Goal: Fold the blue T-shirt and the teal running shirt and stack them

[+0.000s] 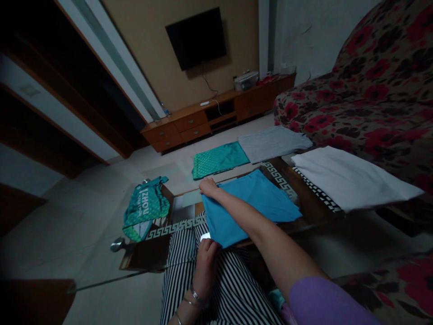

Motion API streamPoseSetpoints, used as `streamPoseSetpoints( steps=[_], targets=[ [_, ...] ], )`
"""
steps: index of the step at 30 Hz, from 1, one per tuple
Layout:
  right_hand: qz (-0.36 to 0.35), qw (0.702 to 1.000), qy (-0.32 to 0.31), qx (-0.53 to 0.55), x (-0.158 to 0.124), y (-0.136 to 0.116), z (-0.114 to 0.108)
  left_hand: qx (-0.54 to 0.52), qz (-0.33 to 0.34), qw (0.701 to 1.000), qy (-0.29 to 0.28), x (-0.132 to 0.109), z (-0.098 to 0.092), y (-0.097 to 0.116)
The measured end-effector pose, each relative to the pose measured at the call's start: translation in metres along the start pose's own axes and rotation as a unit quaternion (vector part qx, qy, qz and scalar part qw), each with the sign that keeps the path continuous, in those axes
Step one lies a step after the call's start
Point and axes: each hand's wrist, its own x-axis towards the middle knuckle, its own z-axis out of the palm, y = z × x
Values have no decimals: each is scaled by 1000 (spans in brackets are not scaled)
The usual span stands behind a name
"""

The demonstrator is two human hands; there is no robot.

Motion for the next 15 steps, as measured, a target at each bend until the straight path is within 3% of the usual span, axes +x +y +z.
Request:
streamPoseSetpoints(
  steps=[9,12,15],
  targets=[
    [36,999,27,19,-1,-5,3,28,4,1000,0,-5,0,-6],
    [37,995,81,39,-22,-2,-7,16,10,999,26,-3,-6,-5],
    [37,981,177,69,-65,14,-19,36,36,996,71,8,-8,-9]
  ],
)
